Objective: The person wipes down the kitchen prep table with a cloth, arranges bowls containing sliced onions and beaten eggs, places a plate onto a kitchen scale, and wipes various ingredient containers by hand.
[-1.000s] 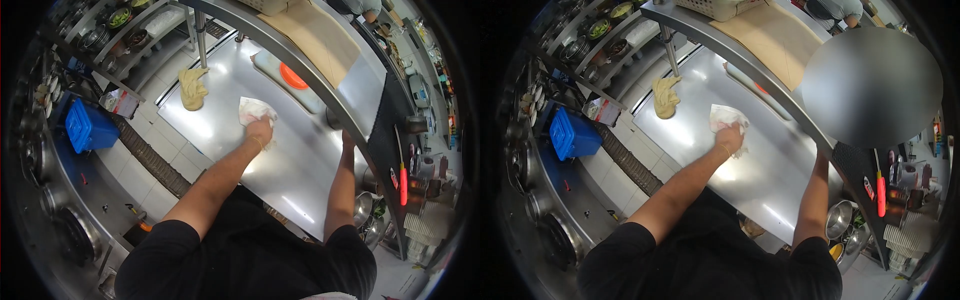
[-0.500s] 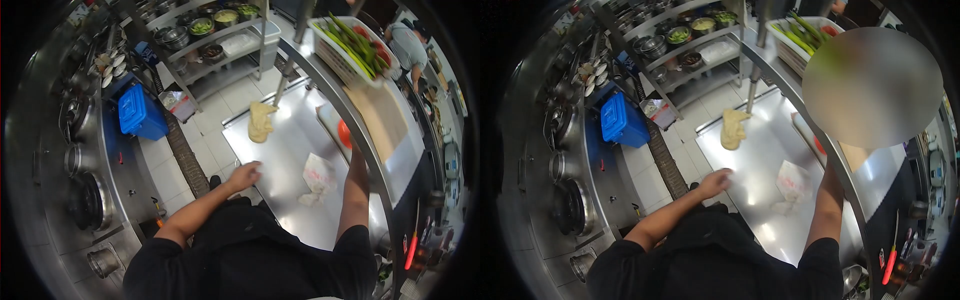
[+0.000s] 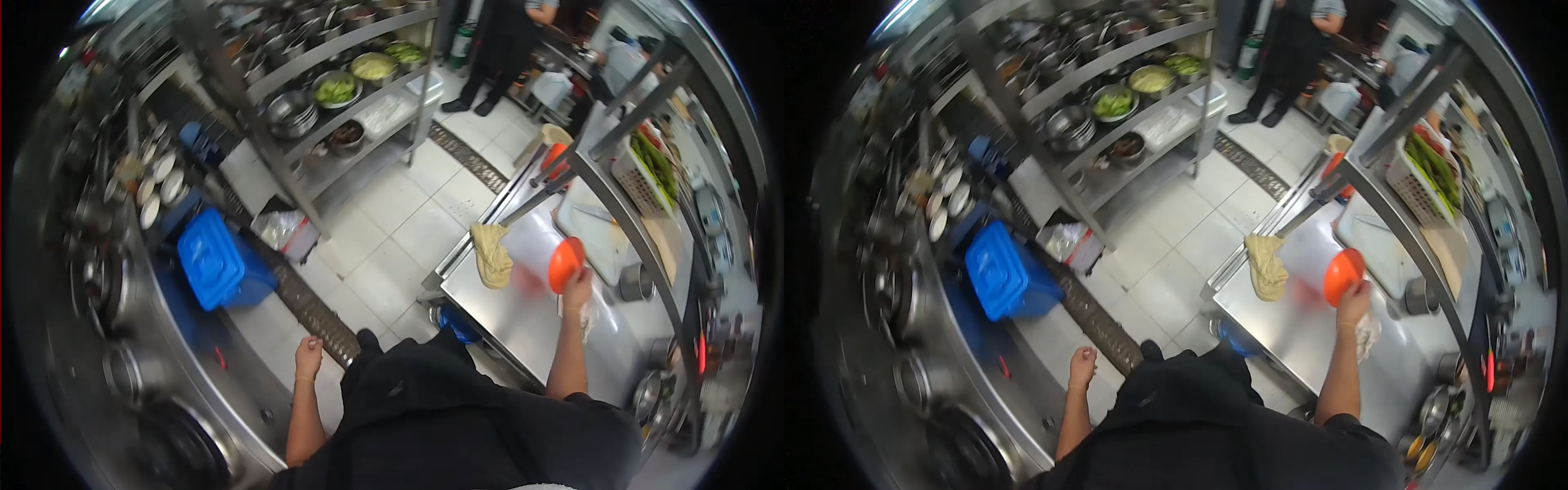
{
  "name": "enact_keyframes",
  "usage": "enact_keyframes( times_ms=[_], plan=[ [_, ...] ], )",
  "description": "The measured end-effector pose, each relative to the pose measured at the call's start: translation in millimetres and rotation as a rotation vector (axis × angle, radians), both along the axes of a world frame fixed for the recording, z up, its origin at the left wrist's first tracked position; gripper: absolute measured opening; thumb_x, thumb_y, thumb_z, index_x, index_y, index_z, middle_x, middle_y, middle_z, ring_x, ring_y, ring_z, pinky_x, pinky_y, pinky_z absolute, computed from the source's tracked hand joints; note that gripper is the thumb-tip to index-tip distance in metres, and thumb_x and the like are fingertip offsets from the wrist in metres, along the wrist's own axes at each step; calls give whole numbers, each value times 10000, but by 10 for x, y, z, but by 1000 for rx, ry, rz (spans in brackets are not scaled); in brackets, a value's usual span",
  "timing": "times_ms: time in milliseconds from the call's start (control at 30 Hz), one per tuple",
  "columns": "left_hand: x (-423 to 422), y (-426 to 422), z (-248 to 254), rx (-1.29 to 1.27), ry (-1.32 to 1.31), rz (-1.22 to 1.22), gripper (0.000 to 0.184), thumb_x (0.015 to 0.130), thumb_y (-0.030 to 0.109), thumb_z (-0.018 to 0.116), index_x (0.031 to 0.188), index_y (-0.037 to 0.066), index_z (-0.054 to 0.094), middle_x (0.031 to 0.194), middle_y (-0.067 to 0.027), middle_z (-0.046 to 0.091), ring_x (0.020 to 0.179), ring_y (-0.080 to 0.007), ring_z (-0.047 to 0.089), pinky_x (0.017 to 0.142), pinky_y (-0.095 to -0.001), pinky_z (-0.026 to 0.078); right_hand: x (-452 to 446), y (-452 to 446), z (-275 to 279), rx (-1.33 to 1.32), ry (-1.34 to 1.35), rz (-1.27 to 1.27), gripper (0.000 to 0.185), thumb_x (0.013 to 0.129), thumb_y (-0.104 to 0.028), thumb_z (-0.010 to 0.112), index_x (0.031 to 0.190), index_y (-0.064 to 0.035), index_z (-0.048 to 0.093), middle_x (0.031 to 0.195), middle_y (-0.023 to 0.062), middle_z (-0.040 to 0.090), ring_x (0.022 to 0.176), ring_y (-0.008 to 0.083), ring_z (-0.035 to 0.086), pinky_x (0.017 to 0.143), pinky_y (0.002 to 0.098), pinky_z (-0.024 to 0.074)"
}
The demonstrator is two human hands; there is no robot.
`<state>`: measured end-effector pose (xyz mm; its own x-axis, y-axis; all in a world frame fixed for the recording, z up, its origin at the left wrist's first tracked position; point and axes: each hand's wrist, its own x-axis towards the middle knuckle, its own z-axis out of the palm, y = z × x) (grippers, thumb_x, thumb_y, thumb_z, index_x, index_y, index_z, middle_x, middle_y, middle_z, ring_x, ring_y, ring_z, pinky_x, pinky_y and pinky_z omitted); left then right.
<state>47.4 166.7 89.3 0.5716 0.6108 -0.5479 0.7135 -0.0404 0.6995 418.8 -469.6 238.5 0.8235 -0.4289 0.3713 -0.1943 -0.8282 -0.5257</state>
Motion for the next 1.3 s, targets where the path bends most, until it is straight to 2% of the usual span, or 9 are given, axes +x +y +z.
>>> enact_keyframes(
  times_ms=[133, 267, 333, 433, 667, 900, 1000, 1033, 1300],
  plan=[
    [765, 688, 6, -191, -94, -65, 292, 999, 273, 661, 1197, 61, 627, 917, -41, 654, 618, -125, 582, 509, -282, 475, -571, 1338, 128, 183, 79, 135, 285, 1044, -263, 544, 1103, -2, 639, 981, 229, 694, 893, 404, 686, 793, 470, 533],
    [1795, 938, 355, -265, -153, -222, 344, 1024, 330, 627, 1245, 68, 602, 998, -41, 651, 717, -132, 604, 571, -280, 503, -601, 2428, 145, 264, 8, 444, 170, 1007, -144, 628, 1129, -27, 639, 981, 156, 717, 830, 258, 710, 716, 360, 554],
    [2338, 861, 669, -299, -194, -346, 407, 1024, 314, 626, 1345, 69, 578, 1092, -63, 647, 807, -155, 639, 648, -290, 527, -506, 2910, 273, 400, 1, 557, 179, 1005, -162, 614, 1116, -24, 636, 985, 173, 691, 865, 321, 699, 773, 401, 555],
    [3046, 657, 1172, -406, -267, -521, 461, 1003, 201, 644, 1434, 90, 526, 1245, -94, 620, 926, -178, 667, 745, -313, 557, -278, 3534, 592, 606, 189, 637, 175, 1003, -137, 617, 1133, -21, 620, 985, 135, 698, 847, 245, 705, 749, 365, 564],
    [4378, 462, 1892, 366, -802, -981, 860, 832, 28, 783, 1574, 139, 362, 1489, -248, 475, 1237, -367, 611, 1029, -410, 514, 962, 4312, 205, 1159, 683, 949, 125, 1038, -137, 558, 1106, -40, 597, 840, 24, 651, 716, 93, 624, 666, 265, 532],
    [5550, 758, 2159, 56, -687, -1052, 175, 918, 54, 717, 1081, -8, 721, 1215, -153, 698, 1149, -279, 662, 1007, -352, 501, 2021, 4516, 149, 1476, 841, 890, 115, 1002, -155, 583, 984, -74, 663, 808, -35, 630, 654, 44, 551, 580, 211, 442],
    [6003, 805, 2077, -172, -592, -983, 164, 965, 93, 694, 1082, -20, 716, 1198, -127, 706, 1074, -198, 676, 945, -300, 522, 2376, 4573, 222, 1565, 895, 772, 161, 1010, -189, 573, 1006, -70, 682, 853, -21, 649, 700, 60, 569, 617, 223, 458],
    [6154, 747, 2144, -114, -627, -985, 174, 987, 121, 689, 1083, -22, 714, 1036, -79, 720, 915, -115, 657, 815, -264, 530, 2474, 4597, 229, 1564, 832, 718, 181, 1012, -213, 579, 1018, -67, 686, 869, -14, 653, 723, 68, 574, 634, 232, 468],
    [7788, 712, 1629, -154, -479, -1081, 232, 1033, 212, 636, 981, -6, 696, 743, -7, 626, 671, -54, 543, 607, -256, 449, 3074, 4122, 177, 1477, 465, 3, 353, 1032, -368, 576, 1164, -47, 641, 979, 34, 651, 821, 115, 598, 724, 294, 528]
  ],
)
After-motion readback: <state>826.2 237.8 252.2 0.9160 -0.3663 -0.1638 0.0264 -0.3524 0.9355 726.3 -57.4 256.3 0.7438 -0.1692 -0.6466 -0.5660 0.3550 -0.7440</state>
